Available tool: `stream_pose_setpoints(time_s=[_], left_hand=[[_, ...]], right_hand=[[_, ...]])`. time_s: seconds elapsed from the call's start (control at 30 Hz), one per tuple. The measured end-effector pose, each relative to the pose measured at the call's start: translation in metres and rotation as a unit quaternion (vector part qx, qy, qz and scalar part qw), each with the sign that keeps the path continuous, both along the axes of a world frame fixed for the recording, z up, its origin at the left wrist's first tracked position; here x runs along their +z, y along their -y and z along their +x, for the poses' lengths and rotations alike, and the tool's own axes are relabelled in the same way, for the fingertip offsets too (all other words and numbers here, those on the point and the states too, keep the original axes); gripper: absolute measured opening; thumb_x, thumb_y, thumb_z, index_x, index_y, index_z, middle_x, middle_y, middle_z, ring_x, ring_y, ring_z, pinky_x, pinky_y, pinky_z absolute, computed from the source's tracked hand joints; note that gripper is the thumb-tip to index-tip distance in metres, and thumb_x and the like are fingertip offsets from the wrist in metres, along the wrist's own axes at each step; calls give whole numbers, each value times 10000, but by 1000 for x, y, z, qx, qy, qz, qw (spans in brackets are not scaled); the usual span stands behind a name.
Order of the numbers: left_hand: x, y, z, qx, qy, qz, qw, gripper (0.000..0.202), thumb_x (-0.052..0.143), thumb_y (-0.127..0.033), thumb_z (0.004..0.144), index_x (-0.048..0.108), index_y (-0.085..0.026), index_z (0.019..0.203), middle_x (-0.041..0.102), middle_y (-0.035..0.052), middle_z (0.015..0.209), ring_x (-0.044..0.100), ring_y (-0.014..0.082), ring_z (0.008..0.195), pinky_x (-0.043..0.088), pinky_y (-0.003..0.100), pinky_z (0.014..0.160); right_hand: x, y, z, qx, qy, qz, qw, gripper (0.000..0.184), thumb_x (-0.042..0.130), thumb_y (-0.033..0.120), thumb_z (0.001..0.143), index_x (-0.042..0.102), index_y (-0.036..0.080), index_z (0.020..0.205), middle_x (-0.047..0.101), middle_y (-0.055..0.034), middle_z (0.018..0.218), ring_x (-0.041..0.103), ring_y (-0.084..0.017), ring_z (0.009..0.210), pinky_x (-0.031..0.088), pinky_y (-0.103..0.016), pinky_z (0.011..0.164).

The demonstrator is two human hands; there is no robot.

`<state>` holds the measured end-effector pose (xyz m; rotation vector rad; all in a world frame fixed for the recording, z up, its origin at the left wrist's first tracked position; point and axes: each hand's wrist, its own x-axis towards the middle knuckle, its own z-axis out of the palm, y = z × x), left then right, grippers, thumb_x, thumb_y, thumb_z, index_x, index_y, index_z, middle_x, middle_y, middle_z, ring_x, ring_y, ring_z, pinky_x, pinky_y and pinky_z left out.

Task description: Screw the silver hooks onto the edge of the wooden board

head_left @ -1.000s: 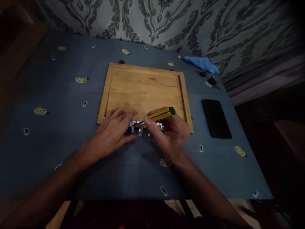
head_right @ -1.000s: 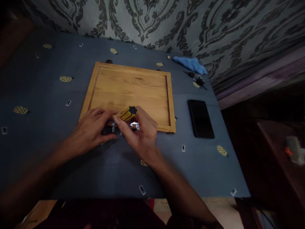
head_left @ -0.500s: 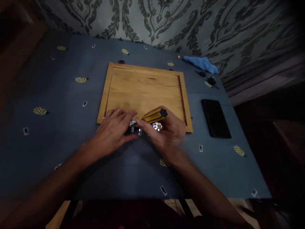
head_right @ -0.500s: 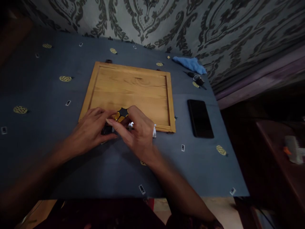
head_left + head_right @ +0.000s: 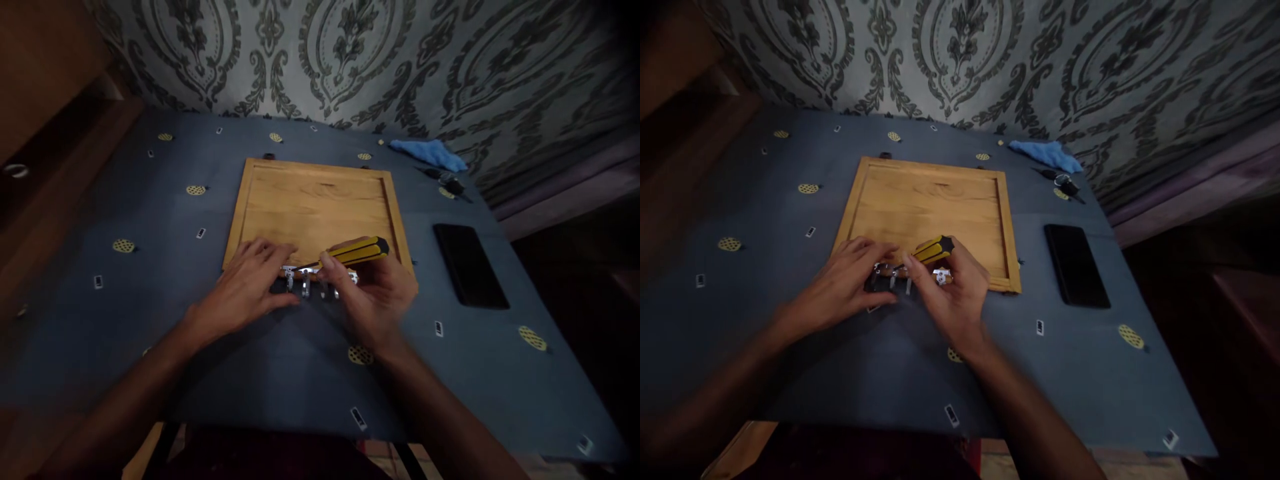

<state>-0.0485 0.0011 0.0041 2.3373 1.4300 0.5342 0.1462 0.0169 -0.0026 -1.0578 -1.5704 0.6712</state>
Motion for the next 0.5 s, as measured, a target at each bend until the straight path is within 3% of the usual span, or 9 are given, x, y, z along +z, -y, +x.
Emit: stream_pose_setpoints(time_s=[0.13,0.27,0.5], left_hand=[[7,-2,-17,12,10,-4,1000,720,829,-428,804,446,-229,1381,651,90,1297,550,296,1241,446,474,1040],[4,-2,-26,14,-9,-15,1000,773,860,-403,771,445,-210,1394,644,100,1293,539,305,1237,453,467,1015],[-1,2,-21,-3,-30,-28,999,773,853,-322,780,433,-189,1415,647,103,1251,538,299,1217,429,455,1037]], right_hand=[[5,-2,-3,36,-68,-68,995,113,741,304,867,656,229,865,666,30,753,686,-128,617,572,-275,572],[11,-3,-8,71,-114,-108,985,126,748,270,852,674,229,945,683,41,759,722,-127,622,598,-266,609],[14,-3,-13,92,-71,-100,988,110,726,258,868,680,228,964,694,27,801,697,-123,663,586,-276,636]])
